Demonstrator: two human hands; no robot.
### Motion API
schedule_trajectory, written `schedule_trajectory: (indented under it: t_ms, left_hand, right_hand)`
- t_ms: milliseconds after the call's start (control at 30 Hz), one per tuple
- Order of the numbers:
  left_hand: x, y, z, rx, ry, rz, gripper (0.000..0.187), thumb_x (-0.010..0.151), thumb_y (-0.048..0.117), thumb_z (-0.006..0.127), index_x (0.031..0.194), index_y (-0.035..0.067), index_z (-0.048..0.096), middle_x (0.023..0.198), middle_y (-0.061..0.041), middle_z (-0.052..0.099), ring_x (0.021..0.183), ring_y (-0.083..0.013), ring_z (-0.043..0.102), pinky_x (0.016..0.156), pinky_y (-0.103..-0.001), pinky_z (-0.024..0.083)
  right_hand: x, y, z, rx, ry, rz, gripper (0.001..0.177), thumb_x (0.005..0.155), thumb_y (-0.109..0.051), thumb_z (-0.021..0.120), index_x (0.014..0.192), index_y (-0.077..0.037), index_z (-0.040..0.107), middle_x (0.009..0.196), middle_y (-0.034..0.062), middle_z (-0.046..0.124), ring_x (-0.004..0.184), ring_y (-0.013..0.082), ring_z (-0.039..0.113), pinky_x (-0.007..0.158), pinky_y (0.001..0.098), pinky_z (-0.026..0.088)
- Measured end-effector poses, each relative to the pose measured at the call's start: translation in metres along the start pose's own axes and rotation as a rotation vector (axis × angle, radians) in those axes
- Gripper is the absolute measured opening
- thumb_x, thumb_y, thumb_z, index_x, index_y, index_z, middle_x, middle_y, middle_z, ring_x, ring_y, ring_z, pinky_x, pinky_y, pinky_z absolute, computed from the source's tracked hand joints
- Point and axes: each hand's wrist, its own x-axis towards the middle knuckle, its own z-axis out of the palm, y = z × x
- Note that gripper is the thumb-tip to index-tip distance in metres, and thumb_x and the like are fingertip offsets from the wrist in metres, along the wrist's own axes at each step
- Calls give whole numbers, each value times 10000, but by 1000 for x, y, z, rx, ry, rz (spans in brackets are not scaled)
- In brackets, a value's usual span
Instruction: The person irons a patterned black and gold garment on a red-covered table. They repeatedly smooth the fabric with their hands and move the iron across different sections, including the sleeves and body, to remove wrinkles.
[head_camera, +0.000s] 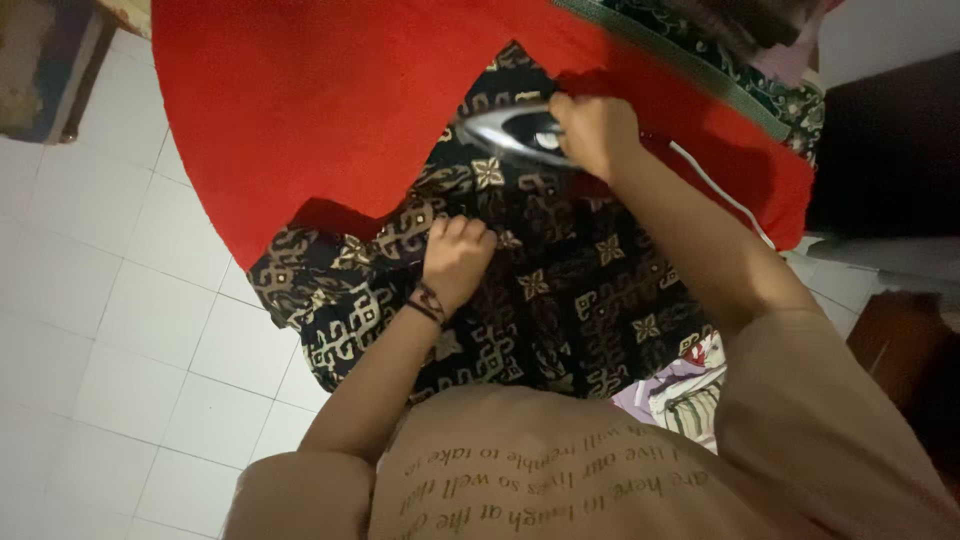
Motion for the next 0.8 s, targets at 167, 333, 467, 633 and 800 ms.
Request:
schedule_trajectory:
  t_ms: [167, 333, 467, 633, 800]
  left_hand:
    - [-31, 5, -2, -53, 88, 30, 189, 880, 105, 739, 1059, 133, 791, 958, -29, 631, 992, -242, 608, 929, -429, 474]
    - [-35, 9, -13, -104, 237, -17, 271, 866, 77, 725, 1121, 115, 808, 981, -32, 624, 986, -239, 605, 932, -436, 471]
    - [-37, 12, -6, -166, 184, -24, 243, 873, 67, 712, 1096, 114, 793, 996, -25, 633, 996, -236, 608, 933, -442, 457]
    - [-42, 11, -2, -196, 93, -40, 222, 924, 42, 704, 1105, 132, 798, 942, -9, 608, 957, -226, 585, 895, -429, 420]
    - [-43, 15, -4, -205, 174, -10, 196, 911, 83, 722, 1095, 134, 766, 969, -27, 599, 1012, -245, 582, 942, -439, 431]
  right_hand:
    - [18, 6, -7, -80, -46, -28, 340, 879, -234, 809, 1186, -133, 703, 868, 156, 770, 744, 335, 759, 635, 480, 603]
    - [7, -5, -10, -101, -250, -123, 361, 900, -235, 760, 1235, -121, 691, 876, 161, 774, 725, 315, 780, 635, 443, 625]
    - [-29, -32, -7, -30, -171, -233, 290, 860, -220, 751, 1144, -165, 735, 893, 127, 782, 773, 321, 772, 667, 468, 609]
    - [-36, -48, -8, 47, 25, -326, 405, 775, -164, 748, 1177, -110, 751, 892, 133, 780, 760, 325, 769, 588, 465, 601]
    - [-26, -84, -7, 121, 80, -241, 311, 827, -91, 691, 1125, -124, 772, 847, 138, 780, 699, 322, 769, 568, 469, 595]
